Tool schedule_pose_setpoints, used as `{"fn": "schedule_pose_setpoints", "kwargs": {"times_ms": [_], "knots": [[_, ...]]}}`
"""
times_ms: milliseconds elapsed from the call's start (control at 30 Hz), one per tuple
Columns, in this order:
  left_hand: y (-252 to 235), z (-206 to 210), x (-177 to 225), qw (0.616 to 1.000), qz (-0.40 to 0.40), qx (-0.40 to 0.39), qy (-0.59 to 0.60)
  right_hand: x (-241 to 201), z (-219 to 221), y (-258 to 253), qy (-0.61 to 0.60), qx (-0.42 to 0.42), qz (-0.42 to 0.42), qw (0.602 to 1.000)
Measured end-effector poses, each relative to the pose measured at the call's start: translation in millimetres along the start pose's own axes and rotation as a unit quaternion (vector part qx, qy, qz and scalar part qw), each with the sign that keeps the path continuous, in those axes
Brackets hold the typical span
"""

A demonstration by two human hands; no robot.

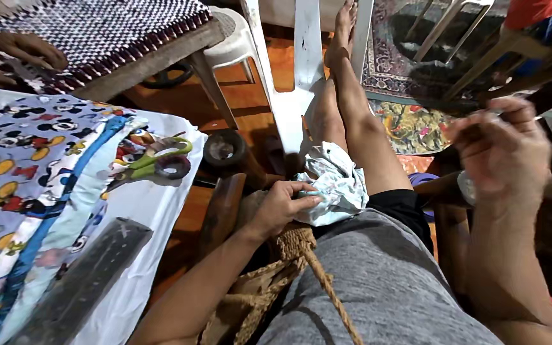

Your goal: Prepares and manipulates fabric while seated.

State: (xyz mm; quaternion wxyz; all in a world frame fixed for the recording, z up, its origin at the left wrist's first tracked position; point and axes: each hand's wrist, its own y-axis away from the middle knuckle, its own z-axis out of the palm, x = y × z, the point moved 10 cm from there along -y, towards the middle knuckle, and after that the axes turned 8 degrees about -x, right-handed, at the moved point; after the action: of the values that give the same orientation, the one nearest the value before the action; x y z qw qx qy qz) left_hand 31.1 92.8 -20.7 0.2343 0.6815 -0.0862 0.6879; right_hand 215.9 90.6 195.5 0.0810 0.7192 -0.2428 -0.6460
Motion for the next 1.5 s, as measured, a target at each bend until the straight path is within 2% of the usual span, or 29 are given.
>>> {"fn": "schedule_pose_setpoints", "kwargs": {"times_ms": [67, 100, 167, 267, 367, 500, 733, 1100, 1200, 1333, 1500], "knots": [[0, -1, 0, 1.000, 0.006, 0.005, 0.021, 77, -20, -62, 0.015, -0.147, -0.154, 0.977], [0, -1, 0, 1.000, 0.011, 0.007, 0.028, 105, -18, -81, 0.015, -0.227, -0.257, 0.939], [1, -2, 2, 0.999, 0.016, 0.011, 0.037, 130, 6, -80, 0.075, -0.307, -0.366, 0.875], [2, -2, 5, 0.999, 0.015, 0.022, 0.022, 139, 40, -60, 0.204, -0.295, -0.396, 0.845], [2, -2, 8, 1.000, 0.021, 0.023, 0.006, 140, 54, -48, 0.295, -0.258, -0.428, 0.814], [2, -2, 10, 0.999, 0.029, 0.021, -0.003, 140, 59, -42, 0.325, -0.249, -0.438, 0.800], [3, -1, 13, 0.998, 0.044, 0.019, -0.051, 142, 63, -43, 0.325, -0.266, -0.422, 0.804], [3, 0, 14, 0.997, 0.050, 0.012, -0.063, 144, 64, -45, 0.328, -0.270, -0.410, 0.807], [5, 0, 17, 0.993, 0.058, 0.024, -0.104, 145, 65, -45, 0.326, -0.267, -0.407, 0.810], [13, 3, 30, 0.960, 0.150, 0.072, -0.223, 151, 65, -50, 0.295, -0.279, -0.384, 0.829], [21, 3, 37, 0.920, 0.222, 0.130, -0.296, 169, 70, -65, 0.191, -0.332, -0.290, 0.877]]}}
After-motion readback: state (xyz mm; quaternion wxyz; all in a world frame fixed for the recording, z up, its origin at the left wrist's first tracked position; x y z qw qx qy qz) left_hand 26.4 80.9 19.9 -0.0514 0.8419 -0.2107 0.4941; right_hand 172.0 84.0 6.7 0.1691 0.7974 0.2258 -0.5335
